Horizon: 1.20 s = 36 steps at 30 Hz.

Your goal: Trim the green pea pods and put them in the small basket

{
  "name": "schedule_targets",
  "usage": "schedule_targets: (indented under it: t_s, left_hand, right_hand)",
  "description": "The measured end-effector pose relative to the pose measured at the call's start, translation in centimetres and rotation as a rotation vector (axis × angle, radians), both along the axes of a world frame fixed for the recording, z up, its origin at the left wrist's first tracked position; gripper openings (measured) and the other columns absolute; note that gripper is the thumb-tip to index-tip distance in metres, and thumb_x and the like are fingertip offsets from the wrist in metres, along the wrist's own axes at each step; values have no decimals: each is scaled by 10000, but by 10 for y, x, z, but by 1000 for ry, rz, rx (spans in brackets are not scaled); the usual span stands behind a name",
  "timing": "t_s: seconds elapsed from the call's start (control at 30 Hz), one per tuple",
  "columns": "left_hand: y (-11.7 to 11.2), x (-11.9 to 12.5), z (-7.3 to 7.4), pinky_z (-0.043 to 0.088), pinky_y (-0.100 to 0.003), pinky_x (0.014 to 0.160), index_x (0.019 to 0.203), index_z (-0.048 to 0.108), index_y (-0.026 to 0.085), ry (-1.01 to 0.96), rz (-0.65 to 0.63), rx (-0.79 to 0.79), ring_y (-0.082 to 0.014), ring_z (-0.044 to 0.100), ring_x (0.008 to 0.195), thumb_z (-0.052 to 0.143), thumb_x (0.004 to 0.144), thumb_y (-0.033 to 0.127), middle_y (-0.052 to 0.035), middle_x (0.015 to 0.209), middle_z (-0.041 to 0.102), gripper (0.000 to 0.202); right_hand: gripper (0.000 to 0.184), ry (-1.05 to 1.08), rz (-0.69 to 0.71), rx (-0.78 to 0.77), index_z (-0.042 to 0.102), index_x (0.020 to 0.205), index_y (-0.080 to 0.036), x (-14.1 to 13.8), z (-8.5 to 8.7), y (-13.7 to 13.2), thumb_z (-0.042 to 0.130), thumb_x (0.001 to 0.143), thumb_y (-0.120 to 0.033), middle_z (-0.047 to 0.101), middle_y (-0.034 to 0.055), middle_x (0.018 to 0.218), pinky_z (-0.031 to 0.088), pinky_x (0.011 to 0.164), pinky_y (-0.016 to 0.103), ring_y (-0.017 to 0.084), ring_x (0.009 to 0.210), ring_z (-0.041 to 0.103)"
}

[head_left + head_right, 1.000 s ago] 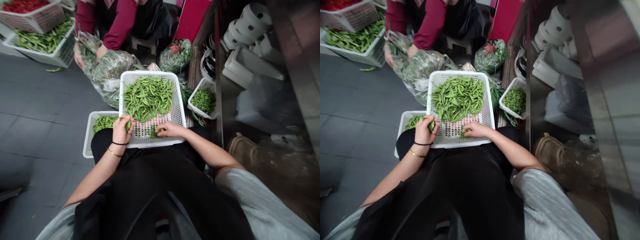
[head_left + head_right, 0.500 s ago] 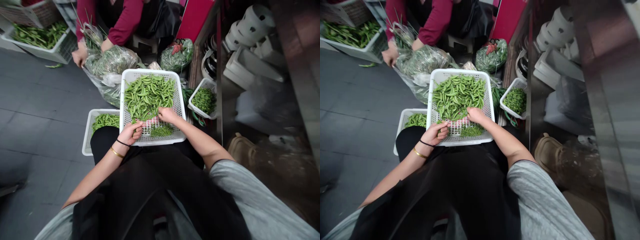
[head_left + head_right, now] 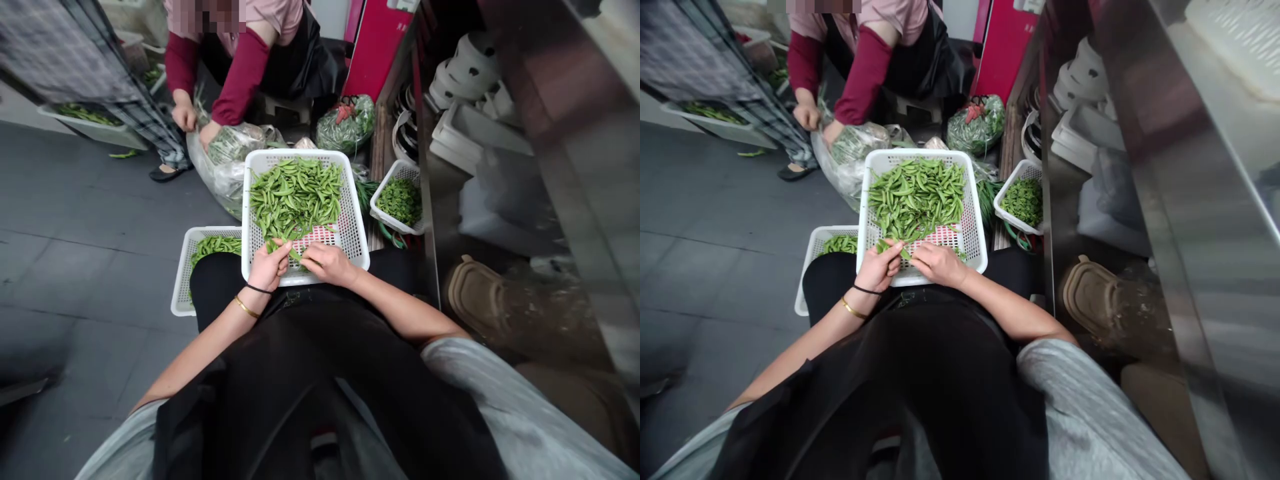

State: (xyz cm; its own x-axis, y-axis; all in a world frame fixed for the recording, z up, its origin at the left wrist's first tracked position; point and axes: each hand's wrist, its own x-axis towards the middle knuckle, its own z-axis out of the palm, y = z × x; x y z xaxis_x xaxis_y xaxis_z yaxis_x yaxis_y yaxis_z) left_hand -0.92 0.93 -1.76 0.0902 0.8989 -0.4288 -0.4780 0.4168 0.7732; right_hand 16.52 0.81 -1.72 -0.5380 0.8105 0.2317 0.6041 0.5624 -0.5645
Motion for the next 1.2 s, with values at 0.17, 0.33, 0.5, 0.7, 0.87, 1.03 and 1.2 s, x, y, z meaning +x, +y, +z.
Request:
schedule_targets:
  t_s: [0.17,0.33,0.5,0.7,0.87,1.03,1.2]
  left_hand:
    - [-4,-5,0,123,-132,321,746,534,144,-14,-326,-18,-4,243,316,832,567,271,115,427,331,371]
    - [-4,-15,1,108,-135,335,767,631,102,-109,-613,-22,1,235,324,817,585,231,88,425,347,291]
    - [1,-22,2,106,-140,332,778,679,85,-112,-666,-10,-7,223,328,770,648,262,70,403,348,238]
    - [5,-18,2,126,-174,326,724,679,106,14,-729,45,-28,243,312,728,679,318,41,407,409,222]
    - [0,-9,10,269,-174,414,610,638,135,406,-525,322,-61,388,446,763,630,256,22,486,479,176]
    - [8,-16,5,305,-177,424,644,608,156,389,-87,294,-75,440,490,716,660,258,12,570,545,149]
    - [26,-37,-2,249,-184,332,644,516,165,-197,-139,45,-94,442,409,669,619,294,0,553,552,202]
  right_hand:
    - [286,191,297,-387,596,708,-150,1,18,-3,497,894,-344,594,-4,664,434,675,213,93,641,550]
    - [308,408,217,-768,585,752,-148,27,25,10,560,835,-444,599,-22,602,472,561,219,99,537,581]
    - [260,297,-183,-325,558,795,-160,50,31,24,507,867,-404,606,17,699,457,576,242,112,586,549]
    - [275,-289,207,26,628,878,-161,18,34,8,426,935,-339,632,87,865,359,613,242,155,754,545]
    - [317,-328,136,-77,626,729,-152,-2,27,6,434,919,-317,609,43,682,288,569,237,121,608,488]
    - [340,-379,125,-366,641,654,-156,4,16,19,454,908,-283,610,21,610,319,573,232,109,573,502]
    - [266,-726,-42,-562,687,873,-118,24,-4,67,727,742,-346,682,102,875,459,690,275,191,797,618]
